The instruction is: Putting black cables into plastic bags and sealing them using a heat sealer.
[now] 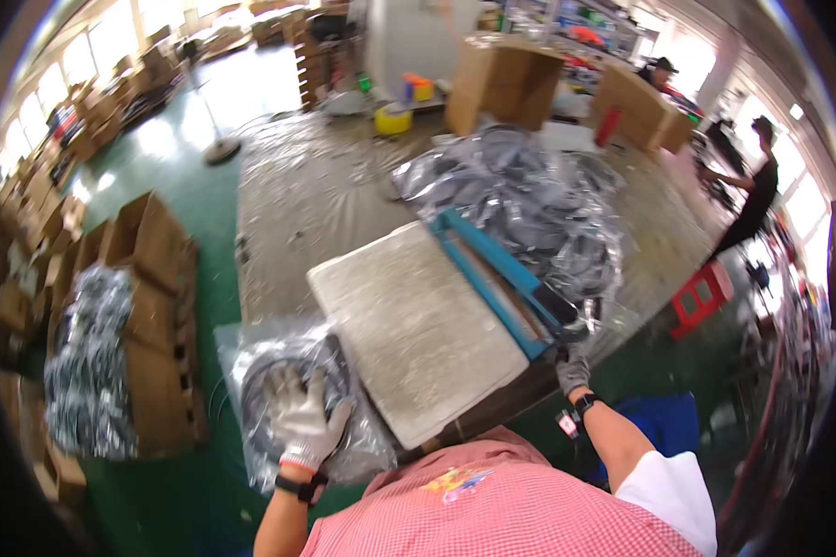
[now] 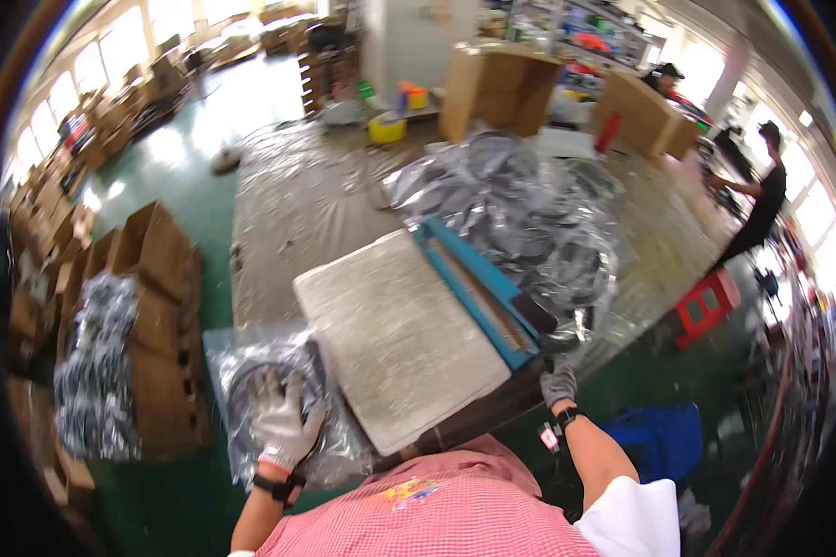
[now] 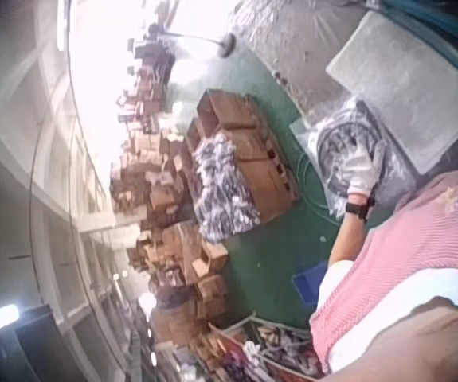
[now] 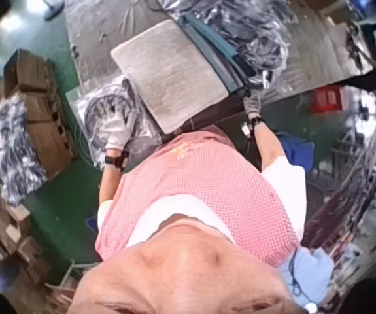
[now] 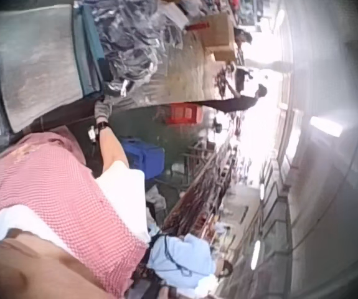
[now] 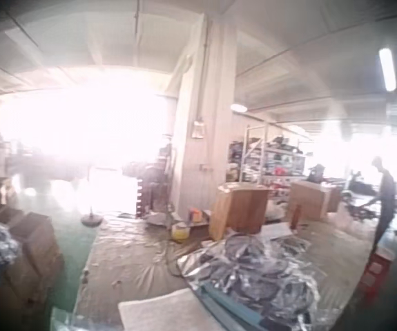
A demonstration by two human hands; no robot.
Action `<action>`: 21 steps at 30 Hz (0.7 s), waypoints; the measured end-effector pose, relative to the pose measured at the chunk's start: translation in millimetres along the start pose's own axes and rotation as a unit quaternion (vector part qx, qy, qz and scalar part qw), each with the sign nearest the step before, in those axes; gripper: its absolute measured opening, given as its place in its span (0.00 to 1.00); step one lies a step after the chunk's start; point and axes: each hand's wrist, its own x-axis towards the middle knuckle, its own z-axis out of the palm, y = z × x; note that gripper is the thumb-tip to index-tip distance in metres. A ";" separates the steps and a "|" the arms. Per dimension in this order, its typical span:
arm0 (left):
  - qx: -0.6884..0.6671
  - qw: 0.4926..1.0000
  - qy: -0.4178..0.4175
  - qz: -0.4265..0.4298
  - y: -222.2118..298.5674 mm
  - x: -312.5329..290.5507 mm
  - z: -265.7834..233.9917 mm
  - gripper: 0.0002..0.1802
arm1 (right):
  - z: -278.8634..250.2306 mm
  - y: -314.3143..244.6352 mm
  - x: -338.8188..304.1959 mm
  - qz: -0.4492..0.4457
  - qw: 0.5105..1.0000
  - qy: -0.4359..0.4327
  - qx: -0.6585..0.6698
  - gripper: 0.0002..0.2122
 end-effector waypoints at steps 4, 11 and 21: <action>-0.013 1.000 0.016 -0.005 16.0 17.1 -1.5 0.35 | -25.8 24.0 67.5 0.009 0.987 0.080 0.142 0.13; 0.004 0.993 0.114 0.036 99.8 55.6 -47.6 0.28 | -93.0 -25.4 209.2 0.156 0.852 0.081 0.493 0.13; -0.140 0.981 0.044 0.125 274.0 136.5 28.9 0.27 | -115.1 -95.7 382.5 -0.147 0.978 0.144 -0.047 0.14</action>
